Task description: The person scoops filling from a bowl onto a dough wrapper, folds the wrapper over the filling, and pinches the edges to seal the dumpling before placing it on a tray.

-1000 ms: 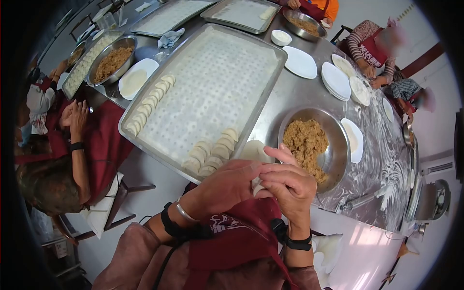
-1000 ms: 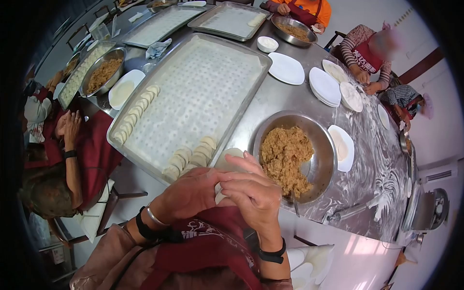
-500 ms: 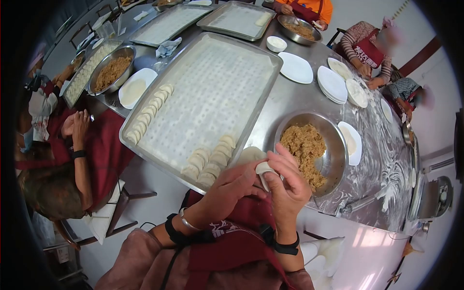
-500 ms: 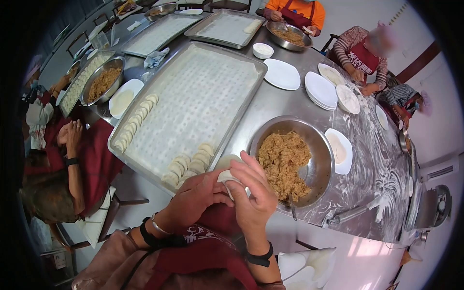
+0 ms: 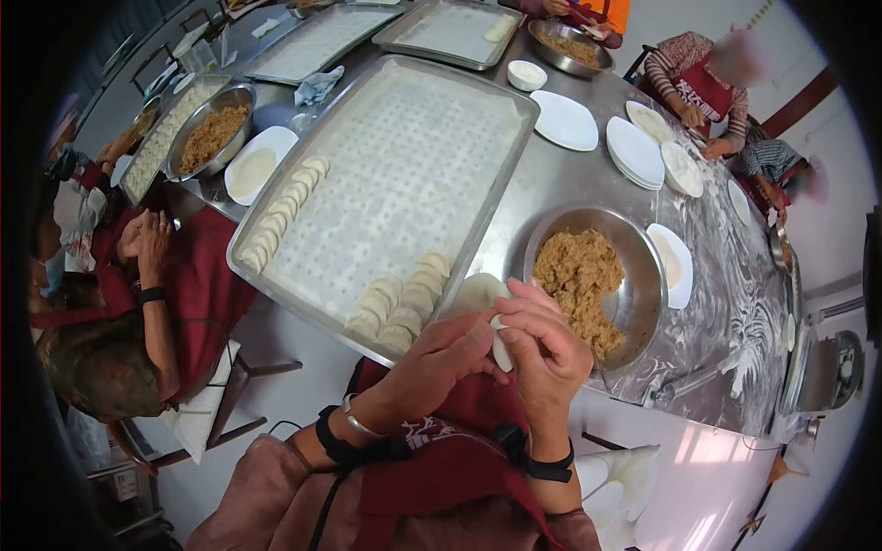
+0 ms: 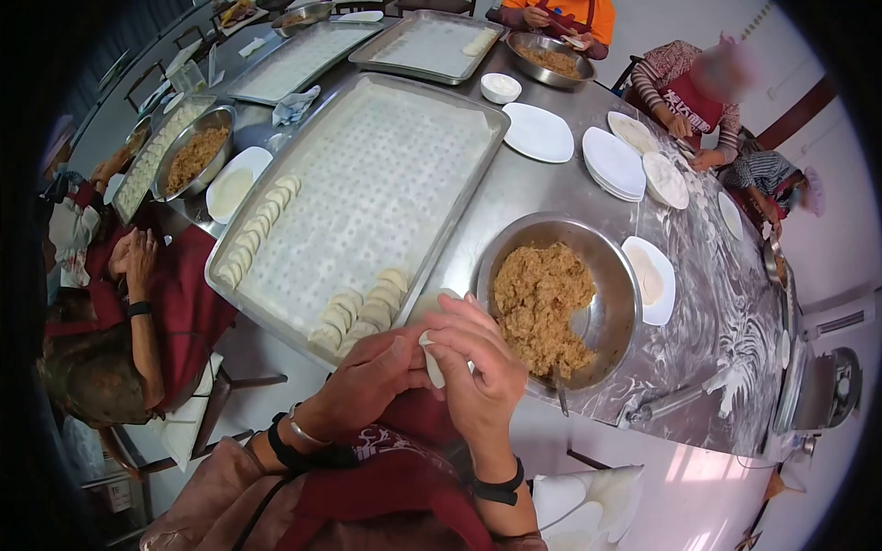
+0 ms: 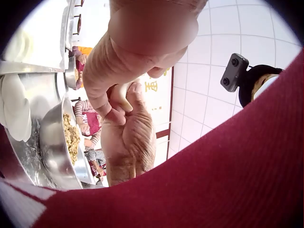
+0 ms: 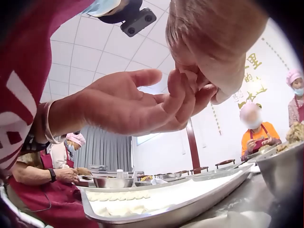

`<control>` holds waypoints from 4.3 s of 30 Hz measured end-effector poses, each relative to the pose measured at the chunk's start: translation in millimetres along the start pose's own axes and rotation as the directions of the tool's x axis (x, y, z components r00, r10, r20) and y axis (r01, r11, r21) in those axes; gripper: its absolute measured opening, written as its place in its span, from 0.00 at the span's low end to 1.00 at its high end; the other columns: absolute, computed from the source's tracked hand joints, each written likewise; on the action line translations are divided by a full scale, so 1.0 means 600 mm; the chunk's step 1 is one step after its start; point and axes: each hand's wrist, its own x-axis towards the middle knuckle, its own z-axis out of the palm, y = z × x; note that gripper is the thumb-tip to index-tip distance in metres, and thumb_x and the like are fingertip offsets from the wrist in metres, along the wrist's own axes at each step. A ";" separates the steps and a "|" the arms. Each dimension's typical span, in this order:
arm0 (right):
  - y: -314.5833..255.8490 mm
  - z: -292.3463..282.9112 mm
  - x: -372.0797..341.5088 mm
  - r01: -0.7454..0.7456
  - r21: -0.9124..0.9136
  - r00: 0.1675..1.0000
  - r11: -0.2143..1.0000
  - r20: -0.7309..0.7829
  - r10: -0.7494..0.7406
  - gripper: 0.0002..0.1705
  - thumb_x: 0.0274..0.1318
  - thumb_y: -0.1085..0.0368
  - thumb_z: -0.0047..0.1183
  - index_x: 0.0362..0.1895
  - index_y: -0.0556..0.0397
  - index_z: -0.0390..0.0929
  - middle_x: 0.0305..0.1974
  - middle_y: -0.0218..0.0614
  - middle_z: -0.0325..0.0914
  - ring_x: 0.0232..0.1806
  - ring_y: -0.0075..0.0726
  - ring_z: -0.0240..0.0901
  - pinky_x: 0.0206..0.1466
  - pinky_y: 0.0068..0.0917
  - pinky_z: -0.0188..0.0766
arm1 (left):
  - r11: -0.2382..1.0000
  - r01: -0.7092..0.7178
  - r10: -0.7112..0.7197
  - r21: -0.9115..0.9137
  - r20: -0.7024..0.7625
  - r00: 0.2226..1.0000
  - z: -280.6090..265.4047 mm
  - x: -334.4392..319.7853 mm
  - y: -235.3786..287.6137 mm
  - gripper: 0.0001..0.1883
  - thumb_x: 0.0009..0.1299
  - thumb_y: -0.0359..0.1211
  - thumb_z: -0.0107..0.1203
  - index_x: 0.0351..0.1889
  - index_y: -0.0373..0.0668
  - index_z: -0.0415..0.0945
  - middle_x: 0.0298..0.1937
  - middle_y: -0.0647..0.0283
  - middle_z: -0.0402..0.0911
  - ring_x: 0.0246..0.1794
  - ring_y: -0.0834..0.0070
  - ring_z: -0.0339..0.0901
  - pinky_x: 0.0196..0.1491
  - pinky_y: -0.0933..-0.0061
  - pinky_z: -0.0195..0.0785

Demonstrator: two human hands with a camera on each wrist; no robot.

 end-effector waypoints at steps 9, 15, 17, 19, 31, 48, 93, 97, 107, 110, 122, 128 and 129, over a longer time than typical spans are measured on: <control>-0.010 0.005 0.003 -0.038 0.019 0.999 0.999 0.015 0.038 0.07 0.48 0.75 0.62 0.35 0.60 0.84 0.40 0.43 0.85 0.56 0.51 0.78 0.67 0.52 0.65 | 1.000 0.021 -0.021 0.018 -0.003 1.000 -0.003 0.000 0.002 0.25 0.82 0.46 0.37 0.58 0.32 0.71 0.49 0.62 0.76 0.43 0.78 0.76 0.48 0.74 0.73; -0.007 0.003 0.001 0.045 -0.012 0.997 0.999 0.059 -0.044 0.07 0.47 0.76 0.61 0.34 0.60 0.84 0.38 0.43 0.85 0.55 0.51 0.78 0.67 0.53 0.65 | 0.996 0.023 -0.025 0.084 0.018 1.000 -0.006 -0.005 0.004 0.25 0.82 0.46 0.37 0.57 0.33 0.72 0.49 0.62 0.76 0.46 0.78 0.75 0.50 0.74 0.72; -0.002 0.001 0.000 0.058 -0.012 0.995 0.998 0.086 -0.057 0.09 0.46 0.77 0.61 0.36 0.60 0.84 0.40 0.44 0.85 0.57 0.52 0.77 0.67 0.51 0.65 | 0.994 0.013 -0.014 0.111 0.014 1.000 -0.008 -0.006 0.003 0.25 0.82 0.46 0.37 0.56 0.33 0.73 0.49 0.62 0.76 0.47 0.78 0.75 0.51 0.74 0.72; -0.007 0.003 0.001 0.073 -0.011 0.991 0.997 0.112 -0.072 0.11 0.46 0.77 0.61 0.38 0.59 0.84 0.42 0.45 0.84 0.59 0.53 0.76 0.67 0.50 0.65 | 0.994 0.084 -0.085 0.075 0.005 0.996 -0.014 -0.006 -0.001 0.27 0.82 0.47 0.35 0.67 0.35 0.63 0.58 0.59 0.74 0.58 0.74 0.73 0.59 0.70 0.67; 0.000 0.018 -0.017 -0.073 -0.033 0.997 0.997 -0.002 0.073 0.19 0.50 0.76 0.58 0.50 0.56 0.83 0.53 0.47 0.81 0.71 0.56 0.61 0.70 0.44 0.61 | 0.991 -0.021 0.014 -0.132 -0.054 0.998 0.009 -0.009 0.007 0.31 0.81 0.49 0.37 0.70 0.33 0.57 0.60 0.59 0.71 0.59 0.72 0.71 0.65 0.64 0.64; 0.029 0.047 -0.015 0.173 -0.476 0.984 0.862 0.118 -0.132 0.29 0.60 0.58 0.56 0.61 0.62 0.71 0.62 0.51 0.71 0.70 0.63 0.58 0.69 0.48 0.59 | 0.839 -0.150 0.202 0.523 -0.043 0.978 -0.011 -0.003 0.031 0.24 0.81 0.42 0.42 0.64 0.31 0.64 0.62 0.58 0.70 0.57 0.71 0.72 0.65 0.62 0.65; 0.109 -0.007 -0.119 -0.282 -0.313 0.959 0.907 -0.069 0.275 0.11 0.57 0.73 0.56 0.44 0.61 0.82 0.48 0.49 0.82 0.50 0.49 0.81 0.54 0.34 0.75 | 0.065 -0.030 0.387 0.997 0.002 0.922 -0.295 0.079 -0.006 0.13 0.60 0.21 0.55 0.42 0.40 0.83 0.41 0.58 0.80 0.43 0.61 0.74 0.48 0.66 0.69; 0.163 0.014 -0.124 -0.319 -0.332 0.948 0.887 -0.128 0.293 0.11 0.55 0.71 0.58 0.44 0.60 0.82 0.49 0.50 0.82 0.50 0.52 0.80 0.56 0.36 0.74 | -0.009 -0.042 0.376 0.999 0.042 0.926 -0.293 0.080 -0.007 0.12 0.61 0.21 0.55 0.41 0.40 0.83 0.42 0.58 0.79 0.45 0.58 0.73 0.51 0.64 0.68; 0.206 0.077 -0.051 -0.068 -0.610 0.996 0.789 -0.003 0.084 0.16 0.50 0.71 0.61 0.45 0.61 0.80 0.57 0.53 0.76 0.62 0.57 0.70 0.63 0.42 0.69 | 0.219 -0.004 0.473 0.976 -0.102 0.875 -0.245 0.044 0.005 0.13 0.63 0.23 0.55 0.46 0.35 0.81 0.47 0.55 0.80 0.44 0.63 0.78 0.49 0.70 0.71; 0.211 0.086 -0.040 -0.001 -0.644 0.994 0.765 0.086 0.074 0.14 0.47 0.71 0.63 0.41 0.60 0.81 0.57 0.54 0.75 0.66 0.58 0.65 0.64 0.43 0.67 | 0.402 0.007 0.430 0.916 -0.195 0.881 -0.203 0.021 0.007 0.13 0.65 0.23 0.54 0.47 0.34 0.80 0.48 0.56 0.80 0.46 0.66 0.78 0.50 0.71 0.71; 0.150 0.074 -0.050 0.046 -0.549 0.999 0.835 0.004 -0.053 0.08 0.47 0.73 0.62 0.35 0.54 0.80 0.45 0.47 0.81 0.53 0.52 0.76 0.55 0.41 0.73 | 0.659 -0.049 0.367 0.751 -0.264 0.892 -0.126 0.006 -0.022 0.14 0.68 0.22 0.53 0.52 0.33 0.79 0.53 0.61 0.79 0.52 0.77 0.77 0.56 0.77 0.70; 0.054 0.041 -0.055 -0.168 -0.362 0.984 0.917 -0.115 0.135 0.17 0.48 0.73 0.62 0.45 0.54 0.80 0.39 0.42 0.81 0.40 0.46 0.80 0.41 0.35 0.75 | 0.901 -0.093 0.253 0.425 -0.339 0.906 -0.089 0.012 -0.024 0.21 0.69 0.25 0.57 0.61 0.33 0.72 0.56 0.59 0.77 0.56 0.75 0.75 0.57 0.74 0.70; 0.036 0.033 -0.052 -0.205 -0.276 0.978 0.939 -0.099 0.185 0.18 0.48 0.73 0.62 0.47 0.54 0.80 0.39 0.41 0.81 0.39 0.46 0.80 0.40 0.34 0.75 | 0.942 -0.067 0.164 0.328 -0.277 0.947 -0.079 0.010 -0.017 0.22 0.69 0.25 0.58 0.62 0.33 0.71 0.57 0.58 0.77 0.56 0.75 0.75 0.58 0.74 0.70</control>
